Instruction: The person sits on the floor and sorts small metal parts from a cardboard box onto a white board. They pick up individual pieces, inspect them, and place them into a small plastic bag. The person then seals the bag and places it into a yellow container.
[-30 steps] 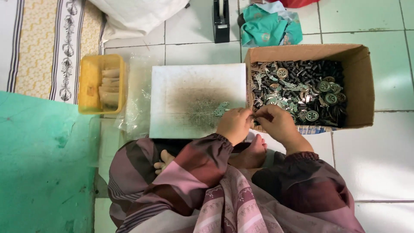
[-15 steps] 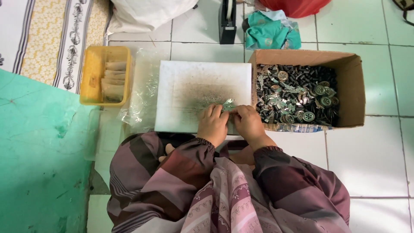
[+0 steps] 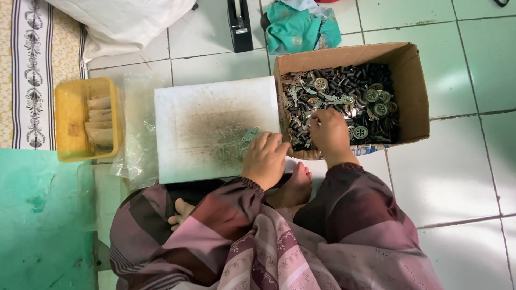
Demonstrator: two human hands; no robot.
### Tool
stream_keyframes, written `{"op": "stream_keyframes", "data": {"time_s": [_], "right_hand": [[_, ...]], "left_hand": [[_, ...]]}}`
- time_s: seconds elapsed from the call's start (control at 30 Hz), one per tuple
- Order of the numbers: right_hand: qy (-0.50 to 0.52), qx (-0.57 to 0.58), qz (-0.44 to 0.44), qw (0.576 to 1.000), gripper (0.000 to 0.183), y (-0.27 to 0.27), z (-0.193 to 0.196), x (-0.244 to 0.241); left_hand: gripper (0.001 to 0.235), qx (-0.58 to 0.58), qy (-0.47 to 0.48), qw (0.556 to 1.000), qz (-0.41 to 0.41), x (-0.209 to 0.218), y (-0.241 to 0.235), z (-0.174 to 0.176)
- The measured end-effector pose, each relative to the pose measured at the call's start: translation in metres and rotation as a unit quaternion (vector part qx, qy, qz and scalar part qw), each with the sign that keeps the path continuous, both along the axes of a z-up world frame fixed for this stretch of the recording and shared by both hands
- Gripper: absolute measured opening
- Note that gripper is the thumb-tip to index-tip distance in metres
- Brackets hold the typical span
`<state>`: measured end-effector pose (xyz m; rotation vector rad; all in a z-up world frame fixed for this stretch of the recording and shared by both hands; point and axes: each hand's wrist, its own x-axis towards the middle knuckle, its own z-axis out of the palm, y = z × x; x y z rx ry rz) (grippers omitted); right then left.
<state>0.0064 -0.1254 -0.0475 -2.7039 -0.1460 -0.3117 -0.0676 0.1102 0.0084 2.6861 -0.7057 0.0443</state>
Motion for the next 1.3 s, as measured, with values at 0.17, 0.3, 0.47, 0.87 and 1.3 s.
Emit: {"op": "stream_keyframes", "data": {"time_s": [0.17, 0.3, 0.47, 0.87, 1.3], "right_hand": [[0.229, -0.078, -0.123, 0.962, 0.023, -0.064, -0.036, 0.018], [0.284, -0.093, -0.122, 0.946, 0.026, -0.056, -0.054, 0.024], [0.303, -0.154, -0.11, 0.934, 0.03, -0.043, -0.083, 0.035], [0.324, -0.068, -0.096, 0.939, 0.03, -0.032, -0.02, 0.025], [0.149, 0.053, -0.027, 0.987, 0.019, 0.043, 0.066, -0.031]], "left_hand": [[0.013, -0.051, -0.088, 0.992, -0.079, 0.031, -0.073, -0.021], [0.014, 0.101, 0.021, 0.991, -0.088, 0.042, -0.094, -0.077], [0.031, 0.245, 0.173, 0.943, -0.144, 0.053, -0.095, -0.018], [0.032, 0.2, 0.118, 0.963, -0.135, 0.045, -0.095, -0.045], [0.03, -0.048, 0.045, 0.998, 0.014, -0.006, 0.049, 0.032]]}}
